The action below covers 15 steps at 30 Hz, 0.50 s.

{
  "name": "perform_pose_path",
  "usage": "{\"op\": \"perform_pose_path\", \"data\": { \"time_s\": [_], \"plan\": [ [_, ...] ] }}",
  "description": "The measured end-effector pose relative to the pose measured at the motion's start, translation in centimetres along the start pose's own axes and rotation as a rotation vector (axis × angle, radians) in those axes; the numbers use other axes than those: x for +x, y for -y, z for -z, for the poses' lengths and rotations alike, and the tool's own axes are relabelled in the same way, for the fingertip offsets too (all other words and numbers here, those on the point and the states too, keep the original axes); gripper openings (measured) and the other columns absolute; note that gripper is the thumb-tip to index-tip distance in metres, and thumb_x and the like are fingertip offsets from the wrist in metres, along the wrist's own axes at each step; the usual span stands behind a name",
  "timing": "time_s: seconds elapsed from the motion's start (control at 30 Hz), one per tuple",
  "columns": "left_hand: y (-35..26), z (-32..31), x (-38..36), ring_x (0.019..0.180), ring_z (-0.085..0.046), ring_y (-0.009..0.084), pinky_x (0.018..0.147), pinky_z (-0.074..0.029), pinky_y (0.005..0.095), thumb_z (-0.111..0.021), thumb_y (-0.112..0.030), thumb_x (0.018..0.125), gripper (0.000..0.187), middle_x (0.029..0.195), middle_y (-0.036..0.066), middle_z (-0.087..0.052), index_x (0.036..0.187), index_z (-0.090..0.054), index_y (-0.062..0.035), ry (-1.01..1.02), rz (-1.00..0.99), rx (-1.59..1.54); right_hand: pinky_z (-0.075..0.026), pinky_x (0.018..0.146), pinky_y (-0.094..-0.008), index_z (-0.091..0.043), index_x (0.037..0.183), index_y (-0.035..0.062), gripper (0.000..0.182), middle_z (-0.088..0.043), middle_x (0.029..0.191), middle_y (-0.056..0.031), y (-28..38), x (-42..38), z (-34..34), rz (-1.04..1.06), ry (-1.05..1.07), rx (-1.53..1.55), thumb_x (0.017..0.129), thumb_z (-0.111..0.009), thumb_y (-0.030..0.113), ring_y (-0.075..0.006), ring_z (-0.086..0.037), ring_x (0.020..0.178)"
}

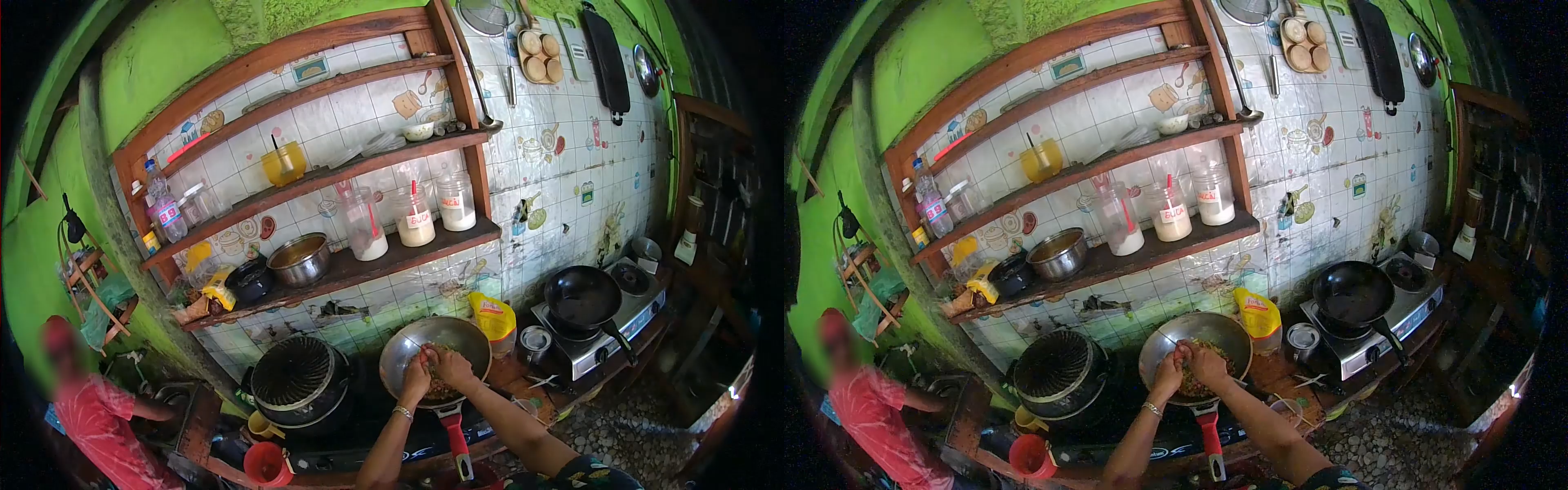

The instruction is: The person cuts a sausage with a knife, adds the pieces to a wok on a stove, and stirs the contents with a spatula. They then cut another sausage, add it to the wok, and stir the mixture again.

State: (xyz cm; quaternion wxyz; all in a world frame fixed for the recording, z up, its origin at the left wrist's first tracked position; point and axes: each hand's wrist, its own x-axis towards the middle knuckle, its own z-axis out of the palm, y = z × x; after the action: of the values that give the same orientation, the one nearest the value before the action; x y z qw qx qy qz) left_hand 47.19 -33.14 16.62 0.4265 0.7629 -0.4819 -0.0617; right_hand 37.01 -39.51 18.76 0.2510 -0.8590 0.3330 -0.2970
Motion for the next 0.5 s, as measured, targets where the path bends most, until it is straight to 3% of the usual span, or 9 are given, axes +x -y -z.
{"op": "perform_pose_path", "data": {
  "time_s": [0.13,0.2,0.27,0.3,0.37,0.5],
  "plan": [
    [-0.5,-0.1,-0.4,0.088,-0.054,0.0403,0.074,-0.042,0.0444,-0.044,-0.014,0.083,0.026,0.091,0.024,-0.057,0.106,-0.049,-0.0016,0.022,-0.012,-0.011,-0.047,0.059,-0.0454,-0.058,0.105,0.0175,0.033,-0.059,0.083,-0.021,-2.3,1.4,-1.8,0.034,-0.032,-0.109,0.088,-0.039,0.038,-0.0376,-0.059,0.071],
    [-1.2,-0.6,-1.2,0.088,-0.053,0.0404,0.075,-0.042,0.0448,-0.045,-0.013,0.082,0.026,0.091,0.024,-0.057,0.105,-0.05,-0.0017,-0.038,-0.149,0.053,-0.047,0.062,-0.0452,-0.058,0.105,0.0163,0.033,-0.059,0.084,-0.0214,-2.1,1.8,-1.3,0.06,-0.006,-0.125,0.088,-0.038,0.037,-0.0381,-0.059,0.074],
    [-0.7,-0.1,-0.5,0.088,-0.054,0.0401,0.074,-0.043,0.0452,-0.045,-0.012,0.082,0.031,0.092,0.025,-0.056,0.111,-0.046,-0.0026,-0.024,-0.112,0.048,-0.046,0.071,-0.044,-0.056,0.107,0.0132,0.034,-0.059,0.088,-0.022,-1.9,2.1,-0.3,-0.035,0.042,0.228,0.089,-0.038,0.035,-0.0391,-0.056,0.083],
    [-0.6,-0.1,-0.4,0.087,-0.054,0.0398,0.074,-0.043,0.0455,-0.045,-0.011,0.081,0.037,0.093,0.026,-0.056,0.117,-0.043,-0.0034,-0.001,-0.076,0.035,-0.046,0.071,-0.044,-0.056,0.107,0.0132,0.034,-0.059,0.088,-0.022,-1.9,1.8,-0.3,-0.035,0.04,0.224,0.089,-0.038,0.035,-0.0391,-0.056,0.083],
    [-0.5,0.5,-0.1,0.086,-0.055,0.0393,0.073,-0.043,0.0457,-0.045,-0.013,0.082,0.035,0.091,0.024,-0.057,0.116,-0.045,-0.0038,-0.028,-0.037,0.045,-0.043,0.077,-0.0431,-0.055,0.108,0.0095,0.036,-0.058,0.092,-0.0228,-1.9,0.9,-0.8,0.065,-0.024,0.37,0.089,-0.038,0.035,-0.0394,-0.053,0.091],
    [-1.3,1.6,-0.3,0.087,-0.055,0.0375,0.073,-0.044,0.0431,-0.047,-0.012,0.082,0.03,0.091,0.022,-0.058,0.111,-0.049,-0.0037,0.033,-0.028,0.05,-0.043,0.077,-0.0433,-0.054,0.109,0.0089,0.037,-0.058,0.094,-0.022,-1.6,0.6,-0.5,0.083,-0.007,0.365,0.089,-0.038,0.035,-0.0388,-0.054,0.091]
  ]
}}
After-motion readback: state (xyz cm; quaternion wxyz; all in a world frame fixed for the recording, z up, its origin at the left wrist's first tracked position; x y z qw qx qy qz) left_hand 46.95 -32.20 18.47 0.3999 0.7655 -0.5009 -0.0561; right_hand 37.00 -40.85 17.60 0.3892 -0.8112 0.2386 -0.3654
